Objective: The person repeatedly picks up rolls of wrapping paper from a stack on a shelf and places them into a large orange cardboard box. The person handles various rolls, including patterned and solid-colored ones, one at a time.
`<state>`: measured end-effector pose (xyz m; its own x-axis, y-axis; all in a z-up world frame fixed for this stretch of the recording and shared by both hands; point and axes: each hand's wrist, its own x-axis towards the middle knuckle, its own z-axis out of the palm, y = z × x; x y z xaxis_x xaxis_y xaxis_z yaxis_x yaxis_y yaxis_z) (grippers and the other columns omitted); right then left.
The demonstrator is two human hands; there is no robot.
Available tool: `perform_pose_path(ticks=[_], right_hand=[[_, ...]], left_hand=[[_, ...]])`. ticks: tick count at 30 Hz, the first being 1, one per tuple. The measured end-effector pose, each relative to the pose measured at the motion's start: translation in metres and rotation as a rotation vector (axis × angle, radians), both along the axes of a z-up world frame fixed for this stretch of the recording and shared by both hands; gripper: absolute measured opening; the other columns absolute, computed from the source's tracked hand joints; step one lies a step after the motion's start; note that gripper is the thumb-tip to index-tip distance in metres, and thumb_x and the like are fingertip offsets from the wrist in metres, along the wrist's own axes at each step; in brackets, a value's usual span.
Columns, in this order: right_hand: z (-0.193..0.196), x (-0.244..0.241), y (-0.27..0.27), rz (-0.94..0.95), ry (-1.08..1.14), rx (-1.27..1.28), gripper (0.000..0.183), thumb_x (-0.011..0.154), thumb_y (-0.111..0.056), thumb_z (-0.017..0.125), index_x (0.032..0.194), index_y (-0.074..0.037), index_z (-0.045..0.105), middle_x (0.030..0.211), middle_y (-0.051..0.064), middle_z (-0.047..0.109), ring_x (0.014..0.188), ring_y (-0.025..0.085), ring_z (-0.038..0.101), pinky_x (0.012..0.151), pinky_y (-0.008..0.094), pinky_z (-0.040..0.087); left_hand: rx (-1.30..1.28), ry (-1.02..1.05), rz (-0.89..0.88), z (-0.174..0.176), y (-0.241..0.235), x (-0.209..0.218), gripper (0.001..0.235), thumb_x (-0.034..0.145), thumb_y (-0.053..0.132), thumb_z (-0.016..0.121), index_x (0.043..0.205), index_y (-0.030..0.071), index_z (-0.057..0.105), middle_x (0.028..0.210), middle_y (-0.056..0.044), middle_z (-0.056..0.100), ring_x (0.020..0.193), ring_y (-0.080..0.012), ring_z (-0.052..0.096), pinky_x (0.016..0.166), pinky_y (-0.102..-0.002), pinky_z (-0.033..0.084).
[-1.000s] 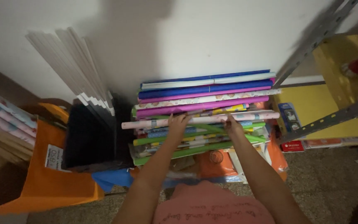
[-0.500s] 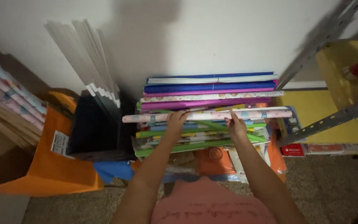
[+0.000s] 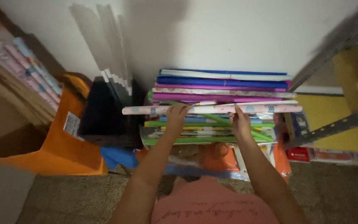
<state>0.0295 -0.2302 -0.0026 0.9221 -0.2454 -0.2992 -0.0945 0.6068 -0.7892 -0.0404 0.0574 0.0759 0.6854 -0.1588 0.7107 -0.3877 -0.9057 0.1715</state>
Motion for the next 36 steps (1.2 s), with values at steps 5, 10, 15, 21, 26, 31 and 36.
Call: perform_pose_path(ticks=[5,10,15,21,26,31,36], right_hand=[[0.034,-0.012,0.042,0.047,-0.044,-0.030,0.024,0.092,-0.027,0.082,0.093,-0.010,0.063,0.075,0.000,0.066,0.061,0.010,0.072,0.048,0.014,0.059],[0.035,-0.027,0.091,0.089,-0.053,0.026,0.015,0.093,-0.023,0.079,0.093,-0.013,0.068,0.073,-0.002,0.067,0.060,0.009,0.072,0.049,0.013,0.057],[0.034,-0.063,0.146,0.064,-0.111,0.062,0.016,0.094,-0.023,0.080,0.091,-0.014,0.067,0.074,-0.001,0.068,0.062,0.011,0.071,0.050,0.016,0.056],[0.049,-0.125,0.223,0.061,-0.136,0.086,0.022,0.091,-0.026,0.083,0.093,-0.013,0.065,0.074,-0.001,0.067,0.060,0.010,0.068,0.049,0.017,0.055],[0.059,-0.158,0.282,0.082,-0.139,0.110,0.025,0.092,-0.024,0.081,0.095,-0.010,0.061,0.077,0.002,0.066,0.058,0.013,0.066,0.047,0.022,0.053],[0.068,-0.155,0.321,0.130,-0.174,0.068,0.026,0.093,-0.023,0.079,0.100,-0.008,0.059,0.080,0.003,0.064,0.059,0.013,0.065,0.047,0.020,0.051],[0.086,-0.140,0.361,0.168,-0.215,0.107,0.019,0.095,-0.018,0.076,0.101,-0.009,0.060,0.082,0.002,0.066,0.058,0.012,0.067,0.045,0.018,0.052]], left_hand=[[-0.402,0.077,-0.114,0.014,0.027,-0.021,0.042,0.095,-0.005,0.067,0.129,0.019,0.063,0.121,-0.002,0.064,0.115,-0.0144,0.061,0.115,-0.046,0.032],[-0.029,-0.038,0.052,-0.025,0.097,-0.023,0.058,0.093,-0.008,0.066,0.136,0.031,0.062,0.131,0.002,0.061,0.110,-0.0148,0.060,0.112,-0.052,0.030],[-0.591,0.152,-0.386,0.046,0.156,-0.092,0.033,0.097,0.024,0.066,0.129,0.019,0.064,0.127,-0.001,0.061,0.111,-0.0101,0.057,0.118,-0.046,0.023],[-0.104,-0.033,-0.028,0.056,0.223,-0.146,0.032,0.107,0.005,0.055,0.134,0.018,0.066,0.117,-0.001,0.065,0.102,-0.0106,0.063,0.111,-0.045,0.037],[0.075,-0.067,0.047,0.019,0.298,-0.154,0.039,0.110,0.018,0.046,0.143,0.035,0.059,0.128,0.009,0.057,0.116,-0.0053,0.053,0.117,-0.042,0.026],[-0.102,-0.040,0.007,0.055,0.327,-0.182,0.035,0.111,0.019,0.044,0.141,0.026,0.061,0.125,0.002,0.060,0.114,-0.0096,0.057,0.118,-0.044,0.026],[-0.073,0.098,0.073,0.066,0.362,-0.182,0.036,0.110,0.017,0.047,0.142,0.027,0.060,0.125,0.004,0.060,0.112,-0.0054,0.058,0.118,-0.041,0.026]])
